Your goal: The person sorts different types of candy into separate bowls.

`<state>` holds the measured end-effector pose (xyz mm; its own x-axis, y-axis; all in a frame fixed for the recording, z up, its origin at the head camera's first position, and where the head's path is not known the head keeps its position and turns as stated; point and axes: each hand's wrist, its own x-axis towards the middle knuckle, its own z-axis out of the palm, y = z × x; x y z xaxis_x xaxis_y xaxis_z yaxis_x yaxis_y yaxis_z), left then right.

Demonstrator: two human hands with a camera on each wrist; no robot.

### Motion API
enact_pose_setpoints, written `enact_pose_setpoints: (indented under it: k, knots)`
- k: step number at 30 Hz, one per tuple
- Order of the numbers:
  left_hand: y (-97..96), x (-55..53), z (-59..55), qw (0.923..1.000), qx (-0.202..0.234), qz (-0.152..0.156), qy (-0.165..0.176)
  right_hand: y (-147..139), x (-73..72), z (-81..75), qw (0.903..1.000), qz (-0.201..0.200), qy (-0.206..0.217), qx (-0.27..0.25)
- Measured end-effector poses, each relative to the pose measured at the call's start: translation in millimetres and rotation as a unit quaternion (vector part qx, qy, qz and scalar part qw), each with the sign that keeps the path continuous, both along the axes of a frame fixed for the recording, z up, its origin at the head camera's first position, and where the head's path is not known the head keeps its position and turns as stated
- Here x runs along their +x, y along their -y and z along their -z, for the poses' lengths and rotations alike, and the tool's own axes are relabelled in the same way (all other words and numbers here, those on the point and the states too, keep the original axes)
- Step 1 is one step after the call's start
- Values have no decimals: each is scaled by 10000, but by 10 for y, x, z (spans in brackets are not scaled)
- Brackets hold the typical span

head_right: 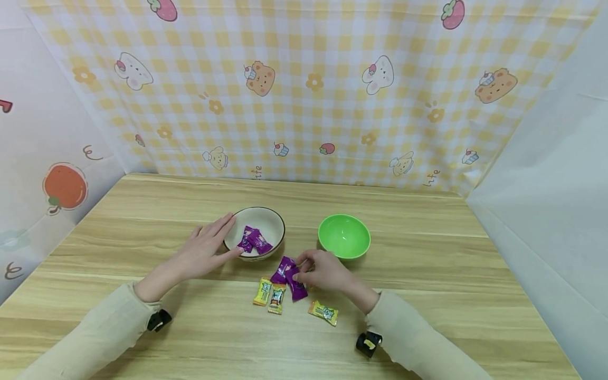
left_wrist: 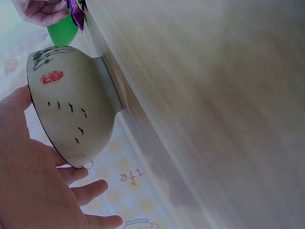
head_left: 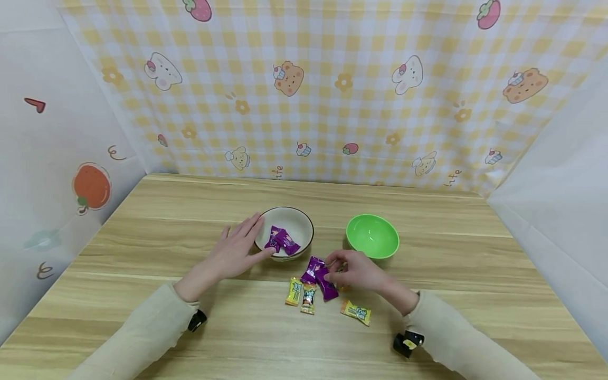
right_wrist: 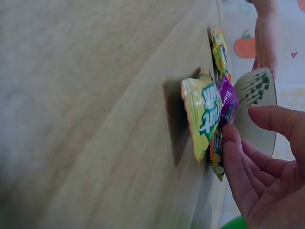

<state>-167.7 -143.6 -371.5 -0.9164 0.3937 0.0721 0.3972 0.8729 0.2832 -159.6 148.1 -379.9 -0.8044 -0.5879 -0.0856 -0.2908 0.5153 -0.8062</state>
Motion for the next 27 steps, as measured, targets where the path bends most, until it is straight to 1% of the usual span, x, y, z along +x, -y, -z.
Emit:
enact_pose_setpoints:
  k: [3, 5, 16, 22, 27]
  knots:
    - [1, 2, 7, 10000, 13, 17, -63, 34, -8, 17, 9992, -1, -304, 266]
    - [3, 3, 12, 10000, 3, 21, -73, 51, -10, 33, 9984, 2, -402, 399]
    - [-5, 4, 10, 10000, 6, 27, -65, 97, 8, 48, 9962, -75, -524, 697]
    - [-5, 6, 3, 10000, 10, 16, -40, 130, 37, 24, 9913, -138, -826, 1018]
    - [-5, 10, -1, 10000, 18, 2, -26, 146, 54, 22, 9893, -305, -1012, 1004]
